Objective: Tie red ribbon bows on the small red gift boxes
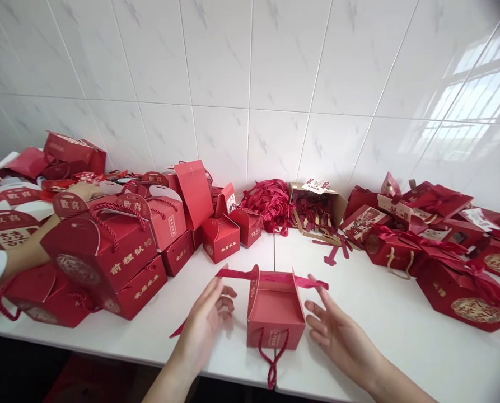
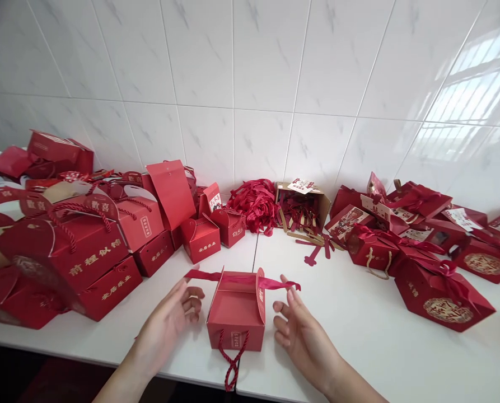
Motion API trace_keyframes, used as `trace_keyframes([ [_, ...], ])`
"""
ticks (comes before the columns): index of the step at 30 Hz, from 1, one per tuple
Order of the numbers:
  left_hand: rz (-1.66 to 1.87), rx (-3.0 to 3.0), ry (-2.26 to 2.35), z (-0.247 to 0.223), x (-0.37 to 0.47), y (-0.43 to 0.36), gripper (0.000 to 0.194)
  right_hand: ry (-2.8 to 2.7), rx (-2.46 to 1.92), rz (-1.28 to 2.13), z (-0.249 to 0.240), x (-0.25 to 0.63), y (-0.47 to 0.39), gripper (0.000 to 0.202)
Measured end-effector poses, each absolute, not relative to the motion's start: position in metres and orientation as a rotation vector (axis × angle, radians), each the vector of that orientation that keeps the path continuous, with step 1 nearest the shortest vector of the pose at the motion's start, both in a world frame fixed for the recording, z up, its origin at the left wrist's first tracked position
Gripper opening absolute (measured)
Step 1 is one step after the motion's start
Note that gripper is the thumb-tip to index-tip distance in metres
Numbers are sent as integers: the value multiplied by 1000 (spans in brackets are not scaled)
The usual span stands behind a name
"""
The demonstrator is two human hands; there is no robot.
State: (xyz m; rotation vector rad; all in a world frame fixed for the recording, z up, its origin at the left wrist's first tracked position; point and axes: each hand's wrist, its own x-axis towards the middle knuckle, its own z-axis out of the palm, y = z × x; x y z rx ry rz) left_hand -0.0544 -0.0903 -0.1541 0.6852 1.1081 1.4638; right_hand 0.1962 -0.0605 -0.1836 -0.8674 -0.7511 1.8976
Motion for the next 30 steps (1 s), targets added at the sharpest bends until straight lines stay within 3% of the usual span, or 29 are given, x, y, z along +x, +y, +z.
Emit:
trace_keyframes([
  [4,1660,172,882,-143,-57,-84,10,-450,-713,1803,-174,201,-48,28],
  [7,1732,112,866,-136,-60,-82,10,-436,-671,1716,-164,207,-41,21],
  [13,1920,295,883,-122,-63,-78,14,-366,-613,1563,-140,216,-37,35],
  [24,1882,307,962,-136,-62,-82,14,-257,-632,1560,-146,225,-42,33],
  [30,2029,432,914,-113,-64,-76,14,-469,-687,1365,-128,226,-38,38],
])
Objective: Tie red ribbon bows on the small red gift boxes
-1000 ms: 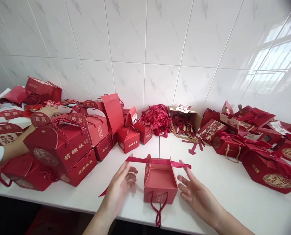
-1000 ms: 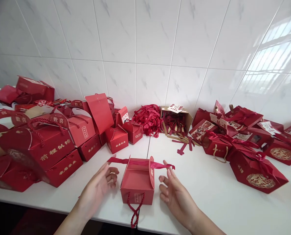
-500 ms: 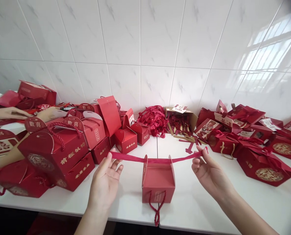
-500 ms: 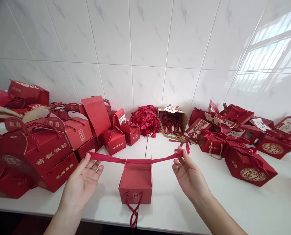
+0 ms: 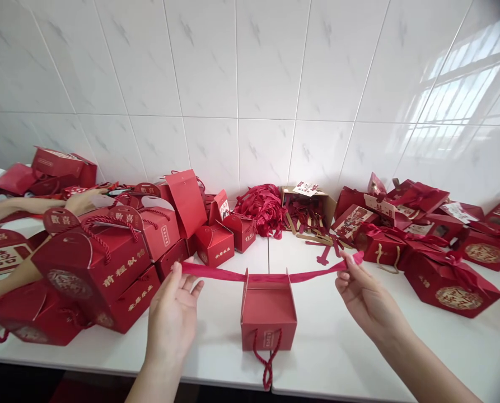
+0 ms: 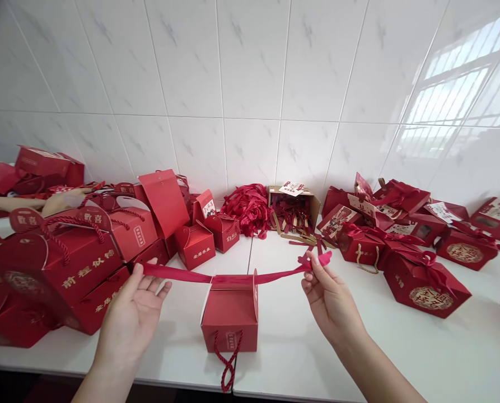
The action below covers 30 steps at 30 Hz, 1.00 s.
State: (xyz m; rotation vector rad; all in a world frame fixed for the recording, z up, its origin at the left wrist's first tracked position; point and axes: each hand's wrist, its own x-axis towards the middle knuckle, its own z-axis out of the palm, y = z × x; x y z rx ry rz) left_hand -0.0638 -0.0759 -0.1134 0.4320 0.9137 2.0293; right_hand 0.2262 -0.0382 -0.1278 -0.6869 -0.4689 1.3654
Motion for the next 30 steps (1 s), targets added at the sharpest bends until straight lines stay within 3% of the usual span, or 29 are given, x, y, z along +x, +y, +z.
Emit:
trace_keyframes([
  [5,2142,834,869,-73,-60,-64,18,-894,-704,1061,-88,220,-28,22],
  [9,1903,1185,921,-36,-48,-55,18,-1247,-735,862,-56,204,-20,22],
  [17,1674,1508,836,14,-27,-46,17,-1490,-620,864,-24,175,-24,19],
  [30,1682,1515,879,-3,-24,-50,22,-1412,-566,866,-15,185,-23,12],
])
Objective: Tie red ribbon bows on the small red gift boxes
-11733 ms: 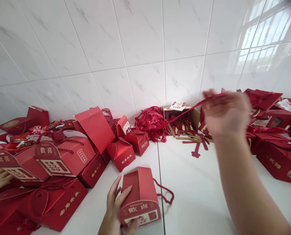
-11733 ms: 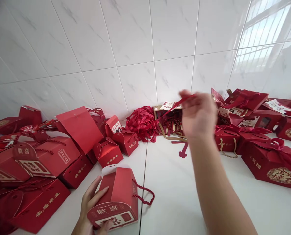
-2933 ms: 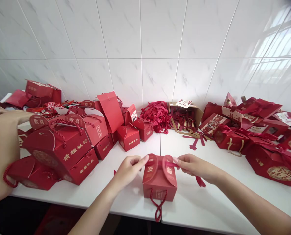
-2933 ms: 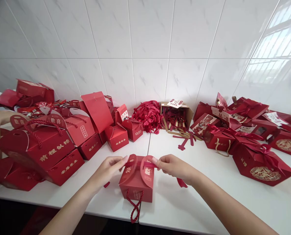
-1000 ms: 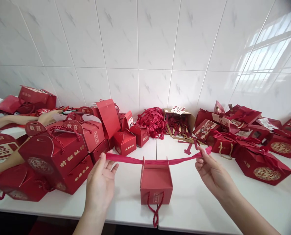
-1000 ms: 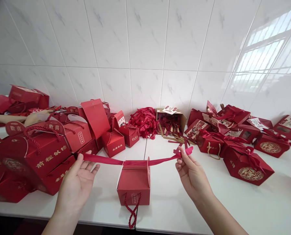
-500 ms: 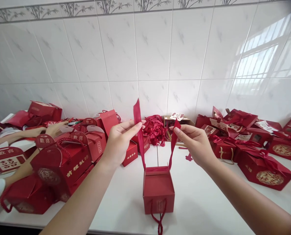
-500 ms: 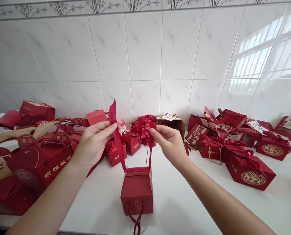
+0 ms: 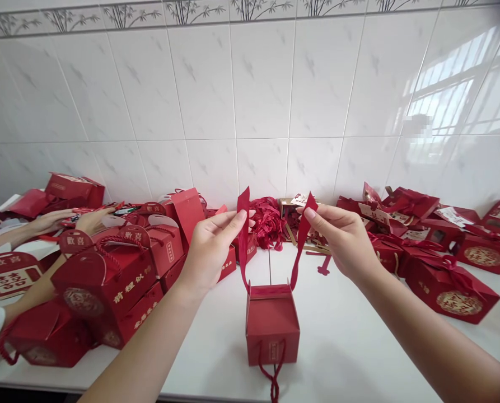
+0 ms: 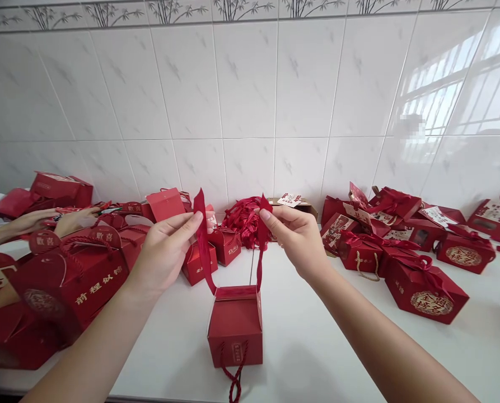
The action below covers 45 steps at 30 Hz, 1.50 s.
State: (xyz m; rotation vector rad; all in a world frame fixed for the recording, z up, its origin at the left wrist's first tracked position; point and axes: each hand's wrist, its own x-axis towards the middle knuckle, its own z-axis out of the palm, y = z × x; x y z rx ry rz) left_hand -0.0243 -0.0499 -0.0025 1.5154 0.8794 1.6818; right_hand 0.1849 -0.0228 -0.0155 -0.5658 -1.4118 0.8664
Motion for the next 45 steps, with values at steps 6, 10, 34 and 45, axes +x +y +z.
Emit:
trace_keyframes([
  [6,1734,1433,822,3,-20,-51,18,-1438,-529,996,-6,180,-23,19],
  [10,1706,1357,779,6,-14,-51,17,-1392,-482,1182,0,174,-27,22],
  [34,1449,1607,875,7,-5,-59,26,-1695,-363,1065,-5,155,-30,19],
  [45,1328,1341,854,1,-21,-51,15,-2206,-213,-60,-21,176,-13,29],
])
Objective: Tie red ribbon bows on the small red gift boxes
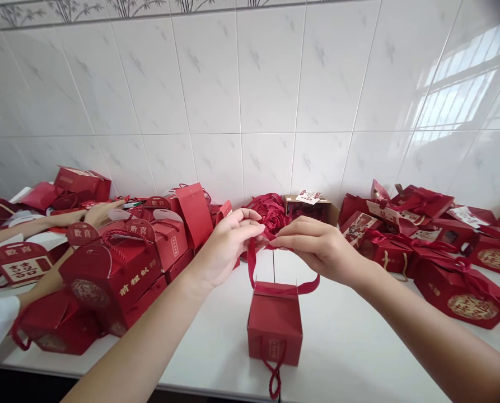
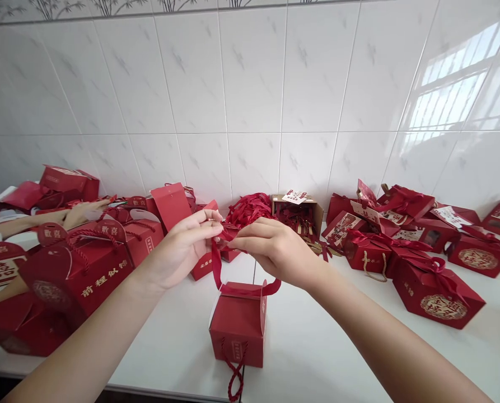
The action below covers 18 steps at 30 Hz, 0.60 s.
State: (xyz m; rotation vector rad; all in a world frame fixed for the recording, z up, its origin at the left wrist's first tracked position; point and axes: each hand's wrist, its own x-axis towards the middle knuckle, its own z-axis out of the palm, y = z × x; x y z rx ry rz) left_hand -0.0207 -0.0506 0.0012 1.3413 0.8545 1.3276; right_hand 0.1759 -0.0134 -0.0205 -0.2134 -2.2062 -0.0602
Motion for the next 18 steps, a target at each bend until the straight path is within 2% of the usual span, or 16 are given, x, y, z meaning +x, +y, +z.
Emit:
trace_keyframes([
  [4,1303,1402,834,-3,-20,-51,9,-2157,-285,-395,-28,175,-12,33],
  [9,1305,1532,824,-8,-21,-53,3,-2094,-318,-405,-33,173,-13,30],
  [11,1338,1554,799,-10,-21,-53,4,-2075,-314,-315,-35,171,-14,27],
  [14,1399,1668,837,-13,-20,-56,13,-2021,-346,40,-38,167,-18,24],
  [18,1674,2083,1116,-18,-25,-62,25,-1803,-630,435,-45,173,-26,21],
])
